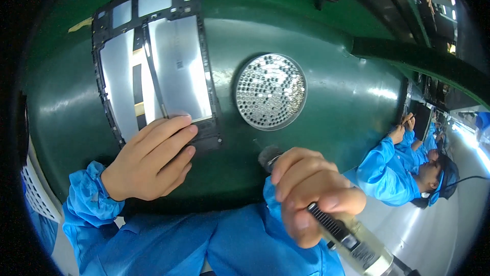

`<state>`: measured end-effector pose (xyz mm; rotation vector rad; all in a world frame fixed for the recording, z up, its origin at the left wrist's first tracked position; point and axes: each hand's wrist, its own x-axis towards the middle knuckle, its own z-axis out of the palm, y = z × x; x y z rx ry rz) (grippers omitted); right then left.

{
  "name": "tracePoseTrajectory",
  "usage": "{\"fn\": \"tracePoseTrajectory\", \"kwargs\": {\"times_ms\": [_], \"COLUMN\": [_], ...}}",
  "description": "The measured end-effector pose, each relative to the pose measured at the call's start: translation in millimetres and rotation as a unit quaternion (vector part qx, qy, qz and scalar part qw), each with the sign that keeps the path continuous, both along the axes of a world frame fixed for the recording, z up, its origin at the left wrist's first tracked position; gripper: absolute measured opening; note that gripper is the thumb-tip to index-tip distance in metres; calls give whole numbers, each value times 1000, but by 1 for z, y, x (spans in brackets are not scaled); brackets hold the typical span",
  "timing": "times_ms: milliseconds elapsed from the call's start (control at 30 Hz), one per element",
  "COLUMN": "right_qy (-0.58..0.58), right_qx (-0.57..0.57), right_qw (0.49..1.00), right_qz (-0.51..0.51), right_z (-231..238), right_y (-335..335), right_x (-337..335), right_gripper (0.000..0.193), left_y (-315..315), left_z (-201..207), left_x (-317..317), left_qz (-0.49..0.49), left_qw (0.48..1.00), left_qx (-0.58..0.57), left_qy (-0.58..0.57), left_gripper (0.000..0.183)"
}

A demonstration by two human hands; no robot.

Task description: The person takes tablet assemblies from a conveyor, presses internal components into place by hand, and drives screws using an electric screwdriver before placing each tablet back onto the conveyor.

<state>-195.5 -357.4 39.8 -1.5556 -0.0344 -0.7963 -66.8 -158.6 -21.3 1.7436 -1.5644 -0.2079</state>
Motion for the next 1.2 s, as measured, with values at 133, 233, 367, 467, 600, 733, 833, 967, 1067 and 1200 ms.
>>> {"fn": "tracePoseTrajectory", "kwargs": {"times_ms": [133,233,367,467,600,733,833,967,1067,1200], "right_qy": [-4,-2,47,57,41,49,50,57,64,45], "right_qx": [16,28,-8,-18,42,38,35,20,16,-51], "right_qw": [996,995,994,992,992,991,990,990,990,988], "right_qz": [82,97,103,115,115,118,128,127,126,136], "right_z": [-4,-4,-9,-11,-12,-14,-15,-14,-14,-20], "right_y": [25,44,56,56,59,59,58,60,60,58], "right_x": [17,26,28,30,28,29,29,32,32,38], "right_gripper": [32,29,30,30,33,36,38,37,38,32], "left_y": [4,8,9,9,8,9,10,9,10,7], "left_z": [-4,-2,-7,-8,-8,-8,-9,-10,-9,-8], "left_x": [2,4,2,1,1,1,1,0,0,2], "left_qz": [-2,-2,12,21,27,20,20,26,23,16], "left_qw": [1000,1000,999,998,998,998,998,998,998,999], "left_qx": [-2,-21,-45,-57,-63,-61,-57,-54,-53,-46], "left_qy": [18,12,-2,-7,-1,-5,-10,-1,-2,-3], "left_gripper": [23,21,19,18,17,17,17,17,18,20]}}
